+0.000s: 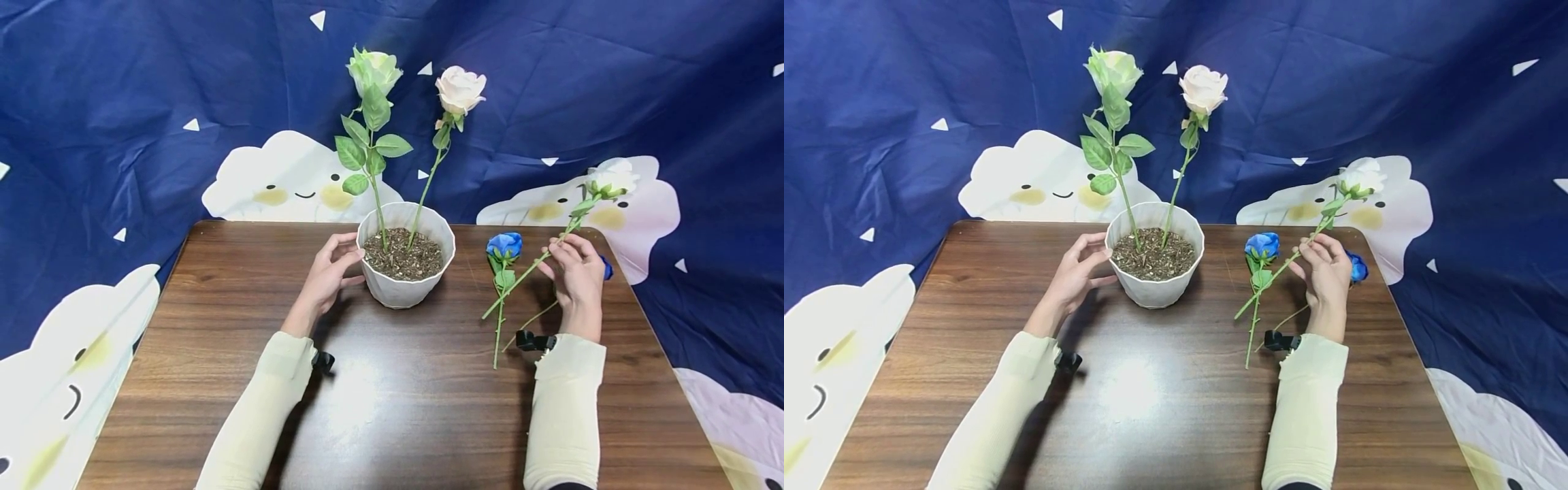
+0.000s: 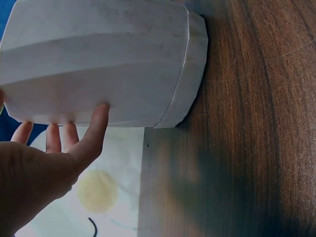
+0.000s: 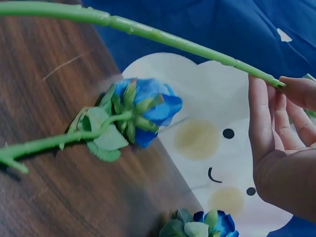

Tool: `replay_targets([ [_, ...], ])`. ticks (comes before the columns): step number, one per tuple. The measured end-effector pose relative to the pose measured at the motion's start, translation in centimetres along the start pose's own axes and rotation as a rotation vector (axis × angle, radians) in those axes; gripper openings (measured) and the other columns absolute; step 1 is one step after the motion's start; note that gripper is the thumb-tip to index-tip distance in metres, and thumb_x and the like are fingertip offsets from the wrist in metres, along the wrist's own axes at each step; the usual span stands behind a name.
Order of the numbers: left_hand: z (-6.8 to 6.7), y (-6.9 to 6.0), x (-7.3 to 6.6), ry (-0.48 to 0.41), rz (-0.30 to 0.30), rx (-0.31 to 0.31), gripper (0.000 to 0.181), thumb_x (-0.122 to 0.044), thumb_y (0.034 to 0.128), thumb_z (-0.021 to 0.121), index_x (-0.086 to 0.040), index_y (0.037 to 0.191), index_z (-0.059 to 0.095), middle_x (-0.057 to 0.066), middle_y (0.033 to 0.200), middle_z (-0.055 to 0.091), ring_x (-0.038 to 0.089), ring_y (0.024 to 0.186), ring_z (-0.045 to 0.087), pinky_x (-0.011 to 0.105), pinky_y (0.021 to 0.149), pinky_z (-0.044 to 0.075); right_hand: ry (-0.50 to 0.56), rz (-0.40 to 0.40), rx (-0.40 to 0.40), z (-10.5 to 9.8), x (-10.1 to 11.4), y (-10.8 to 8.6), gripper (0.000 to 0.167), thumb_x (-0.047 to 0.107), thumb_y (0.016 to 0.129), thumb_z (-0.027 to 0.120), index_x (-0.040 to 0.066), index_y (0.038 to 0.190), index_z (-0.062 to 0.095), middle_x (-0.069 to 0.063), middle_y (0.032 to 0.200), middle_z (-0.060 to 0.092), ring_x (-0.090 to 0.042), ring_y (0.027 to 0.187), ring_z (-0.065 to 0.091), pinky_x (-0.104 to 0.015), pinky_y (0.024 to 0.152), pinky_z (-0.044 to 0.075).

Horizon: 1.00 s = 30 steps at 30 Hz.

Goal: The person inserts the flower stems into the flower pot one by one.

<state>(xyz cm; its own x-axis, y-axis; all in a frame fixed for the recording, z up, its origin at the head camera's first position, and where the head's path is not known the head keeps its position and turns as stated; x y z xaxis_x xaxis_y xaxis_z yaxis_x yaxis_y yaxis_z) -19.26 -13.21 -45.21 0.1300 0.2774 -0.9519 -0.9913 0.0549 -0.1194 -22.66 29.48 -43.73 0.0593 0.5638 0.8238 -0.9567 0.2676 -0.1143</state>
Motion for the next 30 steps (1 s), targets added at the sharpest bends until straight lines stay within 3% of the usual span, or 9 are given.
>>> replay_targets([
  [12,0.0,0.0,0.1,-0.001,0.001,0.003,0.047,-0.007,0.0972,0.063,-0.004,0.142,0.048,0.012,0.124,0.052,0.021,0.107,0.058,0.059,0.093,0.056,0.068,-0.027,0.052,1.6,0.3,-0.3,0.024,-0.020,0.090,0.061,-0.001,0.103,0.057,-0.014,0.090,0.067,-0.025,0.077,0.070,-0.036,0.054,0.064],
  [20,0.0,0.1,0.0,-0.005,0.001,0.007,0.046,-0.007,0.0973,0.063,-0.004,0.141,0.049,0.015,0.127,0.052,0.023,0.109,0.058,0.063,0.095,0.053,0.080,-0.086,0.067,3.0,0.6,-0.4,0.026,-0.020,0.087,0.066,-0.002,0.102,0.057,-0.016,0.088,0.068,-0.026,0.076,0.071,-0.033,0.049,0.062],
  [30,-0.1,0.0,0.0,-0.004,0.000,0.007,0.046,-0.007,0.0971,0.063,-0.004,0.141,0.049,0.010,0.121,0.053,0.021,0.107,0.058,0.063,0.095,0.053,0.132,-0.122,0.124,4.9,1.3,-0.7,0.025,-0.022,0.087,0.063,-0.003,0.101,0.055,-0.018,0.090,0.068,-0.029,0.074,0.072,-0.037,0.051,0.063],
])
Point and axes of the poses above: each hand's wrist, its own y-axis towards the middle knuckle, its own z-axis out of the palm, x = y × z, the point moved 1 cm from there along y, towards the middle knuckle
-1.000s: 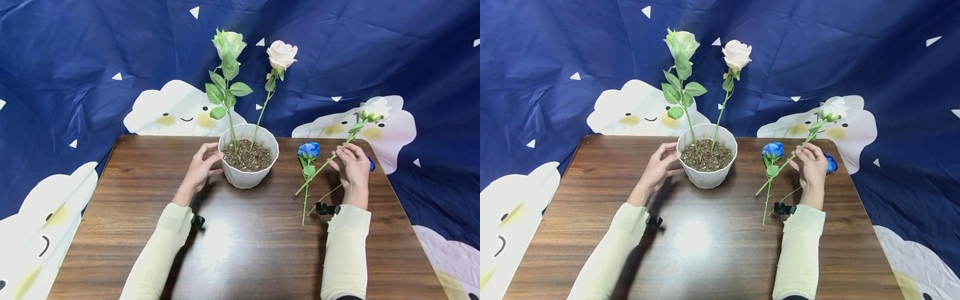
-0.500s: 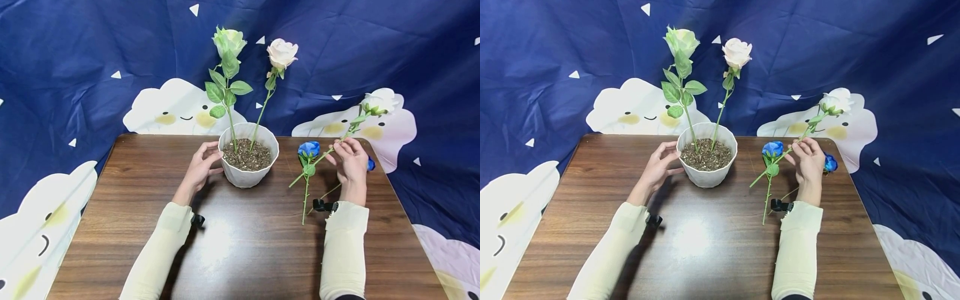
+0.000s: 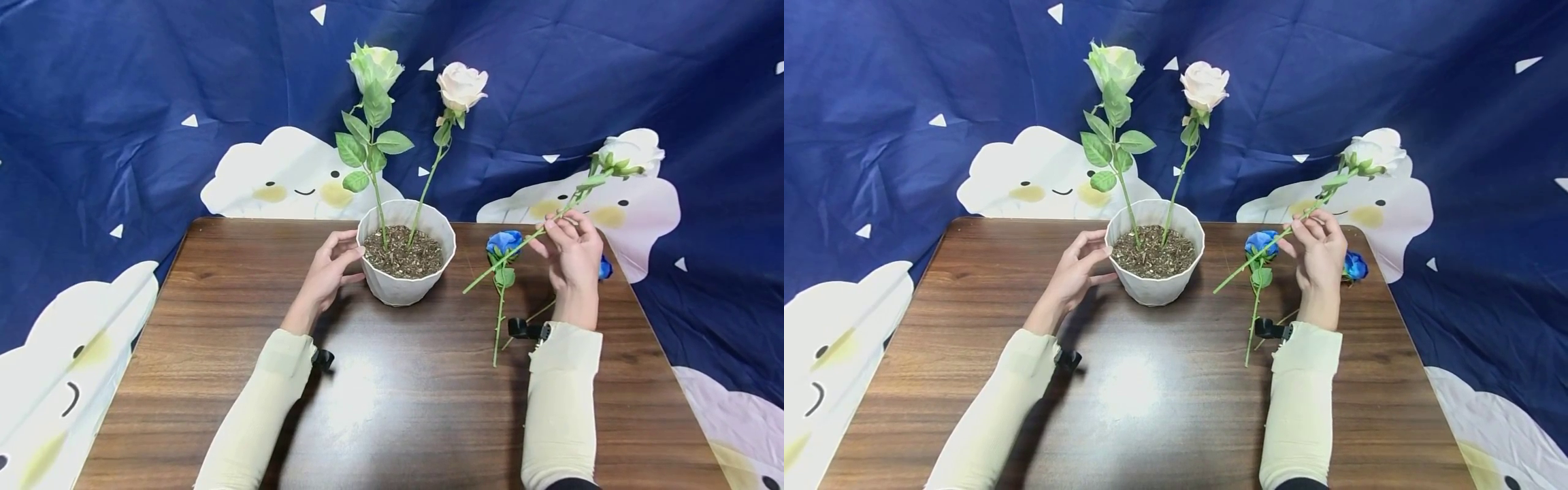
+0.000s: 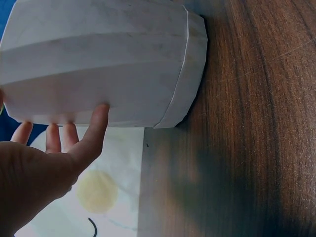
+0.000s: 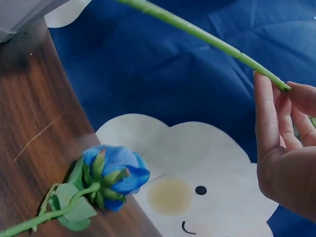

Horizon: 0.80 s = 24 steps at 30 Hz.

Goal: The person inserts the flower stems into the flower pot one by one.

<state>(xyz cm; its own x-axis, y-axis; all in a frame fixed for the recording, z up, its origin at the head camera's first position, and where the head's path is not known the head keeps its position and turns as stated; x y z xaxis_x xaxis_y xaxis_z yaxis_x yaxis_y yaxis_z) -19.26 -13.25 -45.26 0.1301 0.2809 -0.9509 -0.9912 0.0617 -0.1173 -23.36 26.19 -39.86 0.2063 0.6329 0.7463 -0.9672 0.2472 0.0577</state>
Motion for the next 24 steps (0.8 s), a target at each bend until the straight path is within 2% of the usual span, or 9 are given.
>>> replay_targets([
  [5,0.0,0.0,-0.1,0.000,0.001,0.000,0.047,-0.007,0.0970,0.063,-0.004,0.141,0.049,0.010,0.122,0.053,0.023,0.108,0.058,0.064,0.096,0.053,0.039,-0.007,0.008,1.1,0.1,-0.1,0.031,-0.021,0.082,0.070,-0.003,0.100,0.053,-0.019,0.088,0.066,-0.030,0.073,0.071,-0.041,0.054,0.063],
  [15,0.0,0.0,0.0,0.004,0.000,-0.003,0.046,-0.007,0.0971,0.063,-0.004,0.140,0.049,0.011,0.123,0.052,0.021,0.107,0.058,0.064,0.096,0.053,0.092,-0.038,0.044,2.9,0.3,-0.2,0.024,-0.024,0.089,0.058,-0.004,0.101,0.053,-0.019,0.086,0.065,-0.030,0.073,0.070,-0.040,0.054,0.063],
  [24,0.0,0.0,0.0,0.004,0.002,-0.003,0.047,-0.007,0.0967,0.064,-0.003,0.141,0.049,0.011,0.124,0.052,0.020,0.107,0.058,0.062,0.095,0.054,0.132,-0.074,0.054,4.3,0.2,-0.1,0.023,-0.023,0.088,0.060,-0.005,0.100,0.053,-0.019,0.084,0.063,-0.031,0.072,0.069,-0.038,0.052,0.063],
])
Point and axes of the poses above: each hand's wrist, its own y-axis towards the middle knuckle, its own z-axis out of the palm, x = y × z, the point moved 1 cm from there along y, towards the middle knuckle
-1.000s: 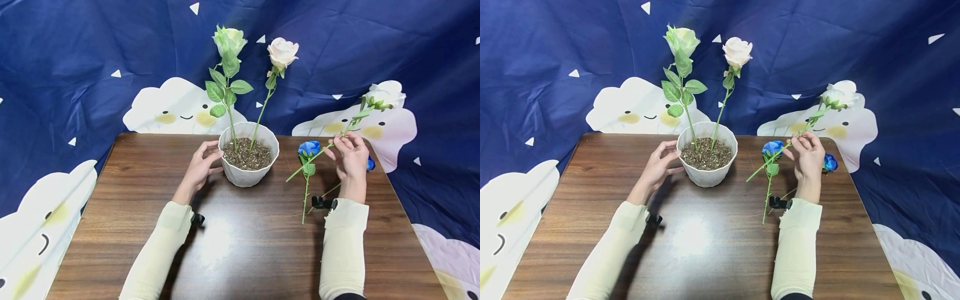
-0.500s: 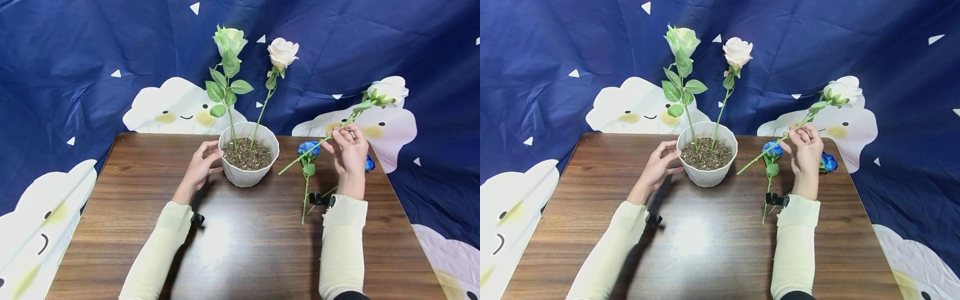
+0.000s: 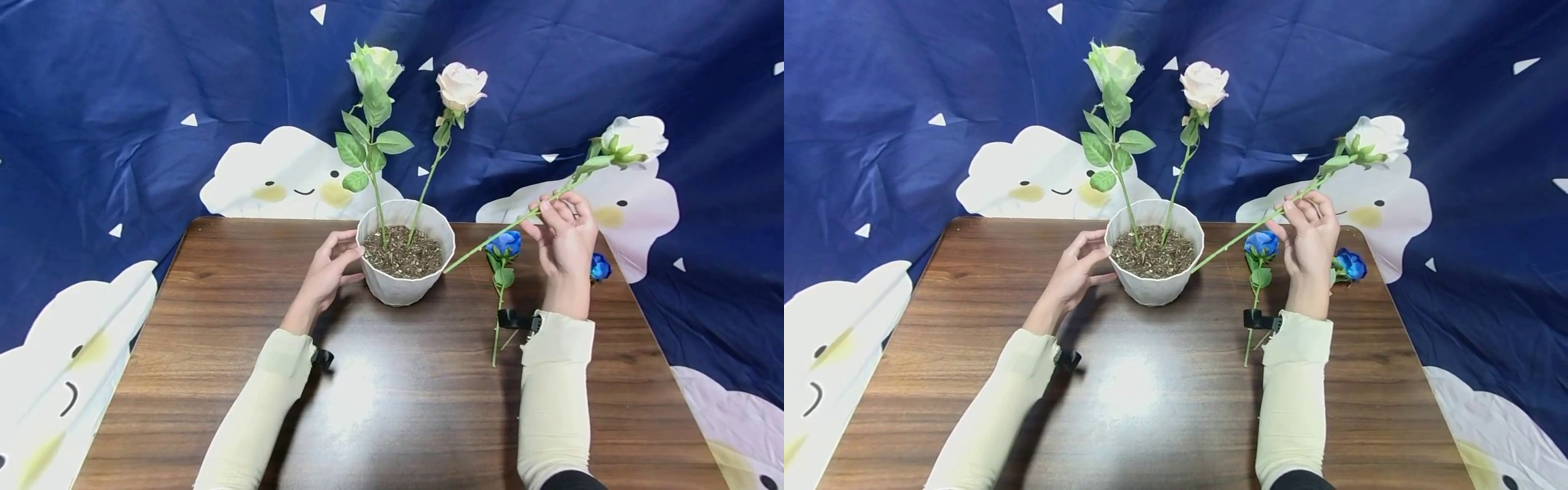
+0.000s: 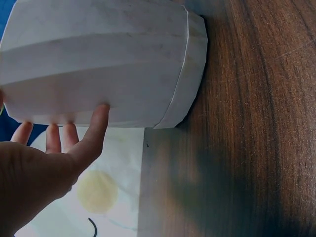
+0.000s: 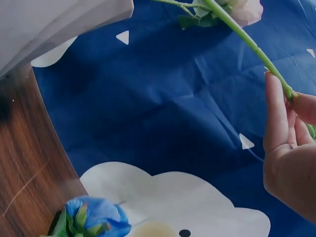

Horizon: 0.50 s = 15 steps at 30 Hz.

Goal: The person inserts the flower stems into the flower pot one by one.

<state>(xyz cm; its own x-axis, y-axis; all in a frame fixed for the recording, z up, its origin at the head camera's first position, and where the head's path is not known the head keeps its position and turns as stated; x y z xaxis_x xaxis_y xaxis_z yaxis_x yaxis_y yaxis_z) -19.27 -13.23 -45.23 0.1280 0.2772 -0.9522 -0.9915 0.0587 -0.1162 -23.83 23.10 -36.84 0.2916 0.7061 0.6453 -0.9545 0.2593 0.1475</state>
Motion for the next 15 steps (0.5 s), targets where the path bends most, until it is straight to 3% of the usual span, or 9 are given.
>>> replay_targets([
  [6,-0.1,0.0,0.1,0.002,-0.001,-0.003,0.046,-0.008,0.0970,0.064,-0.004,0.141,0.049,0.011,0.123,0.052,0.020,0.106,0.058,0.061,0.095,0.054,0.018,0.004,0.001,1.0,-0.4,0.1,0.021,-0.021,0.090,0.060,-0.004,0.099,0.052,-0.019,0.087,0.062,-0.031,0.074,0.068,-0.037,0.052,0.063],
  [15,0.0,-0.1,0.0,-0.002,-0.006,-0.002,0.046,-0.008,0.0969,0.063,-0.004,0.141,0.049,0.010,0.123,0.053,0.022,0.108,0.058,0.062,0.095,0.054,-0.037,-0.001,-0.005,2.0,-1.3,0.2,0.023,-0.020,0.091,0.059,-0.002,0.102,0.053,-0.017,0.088,0.061,-0.030,0.076,0.068,-0.037,0.052,0.063],
])
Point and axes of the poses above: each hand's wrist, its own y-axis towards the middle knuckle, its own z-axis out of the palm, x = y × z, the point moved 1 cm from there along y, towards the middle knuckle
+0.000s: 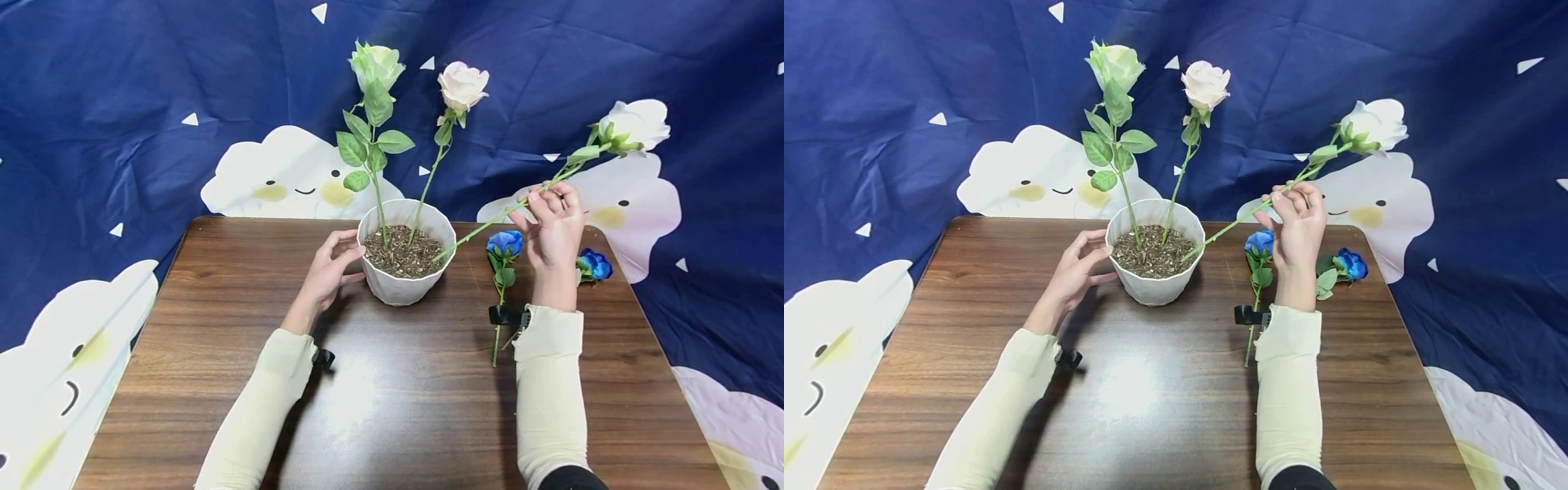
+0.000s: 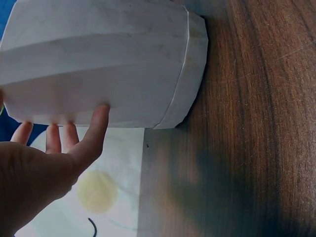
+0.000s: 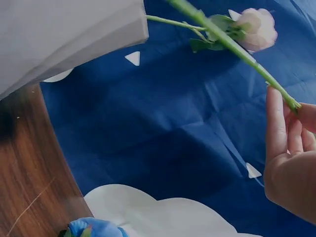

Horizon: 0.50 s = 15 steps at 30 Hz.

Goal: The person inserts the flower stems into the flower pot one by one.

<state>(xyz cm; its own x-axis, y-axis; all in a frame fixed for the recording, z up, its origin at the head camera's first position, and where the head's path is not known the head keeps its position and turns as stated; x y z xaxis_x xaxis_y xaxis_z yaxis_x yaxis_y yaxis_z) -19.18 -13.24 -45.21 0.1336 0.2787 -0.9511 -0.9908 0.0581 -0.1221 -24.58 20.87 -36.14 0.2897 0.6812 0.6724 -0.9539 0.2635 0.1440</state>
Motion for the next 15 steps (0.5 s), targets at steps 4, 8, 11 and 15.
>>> replay_targets([
  [4,0.0,0.0,0.0,-0.004,-0.003,0.002,0.047,-0.007,0.0969,0.063,-0.004,0.141,0.049,0.011,0.123,0.052,0.022,0.109,0.057,0.062,0.095,0.054,-0.051,-0.014,0.037,0.3,-0.6,0.0,0.020,-0.016,0.093,0.060,-0.001,0.105,0.054,-0.017,0.092,0.063,-0.030,0.081,0.067,-0.037,0.055,0.064],
  [8,0.0,0.1,0.0,0.005,-0.001,0.002,0.046,-0.008,0.0974,0.063,-0.004,0.141,0.049,0.012,0.125,0.052,0.021,0.109,0.057,0.060,0.094,0.056,-0.129,-0.034,0.089,0.9,-1.2,-0.2,0.019,-0.010,0.094,0.063,0.001,0.106,0.055,-0.016,0.094,0.064,-0.029,0.083,0.066,-0.034,0.059,0.063],
  [11,0.0,0.1,-0.1,0.012,0.000,0.001,0.046,-0.008,0.0976,0.063,-0.005,0.141,0.049,0.013,0.127,0.052,0.021,0.109,0.057,0.057,0.092,0.057,-0.169,-0.039,0.119,1.4,-1.6,-0.2,0.018,-0.009,0.094,0.064,0.001,0.106,0.056,-0.016,0.095,0.065,-0.027,0.082,0.067,-0.032,0.059,0.063],
  [15,0.0,0.1,-0.1,0.013,-0.005,0.000,0.046,-0.008,0.0976,0.063,-0.005,0.141,0.049,0.013,0.127,0.052,0.021,0.109,0.057,0.056,0.092,0.058,-0.228,-0.061,0.162,2.1,-2.3,-0.3,0.018,-0.009,0.095,0.062,0.003,0.106,0.057,-0.014,0.095,0.065,-0.025,0.083,0.067,-0.031,0.061,0.063],
])
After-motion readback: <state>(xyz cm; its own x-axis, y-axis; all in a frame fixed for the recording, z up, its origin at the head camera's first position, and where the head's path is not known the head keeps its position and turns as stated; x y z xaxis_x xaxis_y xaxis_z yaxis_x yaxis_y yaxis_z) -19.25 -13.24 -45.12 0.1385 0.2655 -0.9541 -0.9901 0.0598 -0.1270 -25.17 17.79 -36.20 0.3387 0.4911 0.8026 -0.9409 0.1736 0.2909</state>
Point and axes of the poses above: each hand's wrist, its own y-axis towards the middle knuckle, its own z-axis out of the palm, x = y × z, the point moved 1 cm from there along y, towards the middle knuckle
